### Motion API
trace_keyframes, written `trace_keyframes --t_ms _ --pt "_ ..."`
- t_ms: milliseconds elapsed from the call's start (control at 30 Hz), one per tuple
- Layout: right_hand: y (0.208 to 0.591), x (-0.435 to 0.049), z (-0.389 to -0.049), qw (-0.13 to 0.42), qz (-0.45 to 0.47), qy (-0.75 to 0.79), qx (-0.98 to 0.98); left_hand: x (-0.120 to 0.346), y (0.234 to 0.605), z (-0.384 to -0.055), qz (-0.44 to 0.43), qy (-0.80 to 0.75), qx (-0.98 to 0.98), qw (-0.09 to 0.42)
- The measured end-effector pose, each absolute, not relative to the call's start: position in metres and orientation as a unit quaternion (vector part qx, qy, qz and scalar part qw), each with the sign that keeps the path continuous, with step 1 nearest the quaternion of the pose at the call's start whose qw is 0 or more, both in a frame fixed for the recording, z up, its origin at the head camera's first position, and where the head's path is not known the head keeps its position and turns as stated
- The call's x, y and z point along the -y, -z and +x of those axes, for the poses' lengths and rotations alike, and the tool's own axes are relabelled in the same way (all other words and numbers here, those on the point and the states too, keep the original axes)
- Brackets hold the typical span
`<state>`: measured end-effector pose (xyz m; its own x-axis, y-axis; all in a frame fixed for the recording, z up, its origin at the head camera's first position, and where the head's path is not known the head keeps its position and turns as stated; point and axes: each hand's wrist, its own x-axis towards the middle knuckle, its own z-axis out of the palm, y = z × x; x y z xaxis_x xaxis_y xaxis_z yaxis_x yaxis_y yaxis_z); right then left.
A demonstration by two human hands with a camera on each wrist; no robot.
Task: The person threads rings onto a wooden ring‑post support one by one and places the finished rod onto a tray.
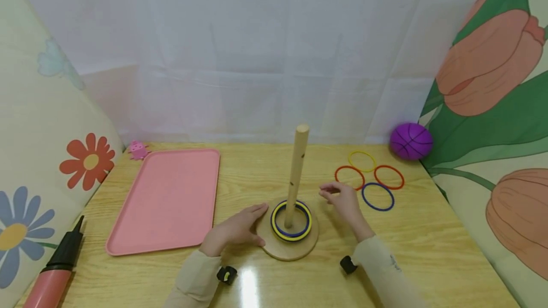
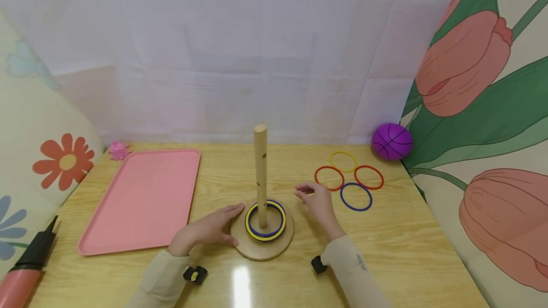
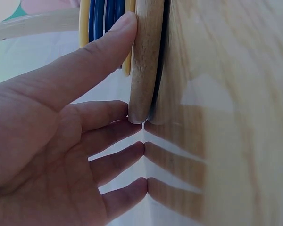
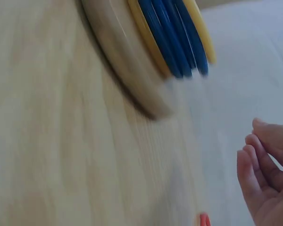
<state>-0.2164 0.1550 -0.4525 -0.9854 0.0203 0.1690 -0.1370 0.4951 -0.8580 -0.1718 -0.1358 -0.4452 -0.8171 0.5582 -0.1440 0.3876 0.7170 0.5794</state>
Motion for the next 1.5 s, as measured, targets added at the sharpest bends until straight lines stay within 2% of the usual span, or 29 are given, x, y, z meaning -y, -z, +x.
trace_keyframes --t_ms 333,500,700,1067,1300,1500 --pt "0.457 -0.226 -0.242 0.128 0.047 -0.417 0.898 0.136 0.446 -0.171 0.26 -0.27 -0.914 0.156" --pt "0.462 -0.263 -0.248 0.116 0.047 -0.401 0.907 0.136 0.45 -0.17 0.272 -0.265 -0.913 0.149" --pt "0.467 -0.291 -0.253 0.126 0.072 -0.372 0.917 0.136 0.45 -0.171 0.275 -0.265 -0.913 0.144" --pt "0.469 -0.311 -0.259 0.107 0.101 -0.283 0.948 0.136 0.448 -0.172 0.272 -0.263 -0.914 0.148" --pt "0.468 -0.313 -0.258 0.084 0.088 -0.271 0.955 0.137 0.448 -0.172 0.27 -0.262 -0.914 0.15" --pt "0.468 -0.315 -0.255 0.084 0.108 -0.265 0.954 0.137 0.447 -0.173 0.261 -0.264 -0.916 0.154"
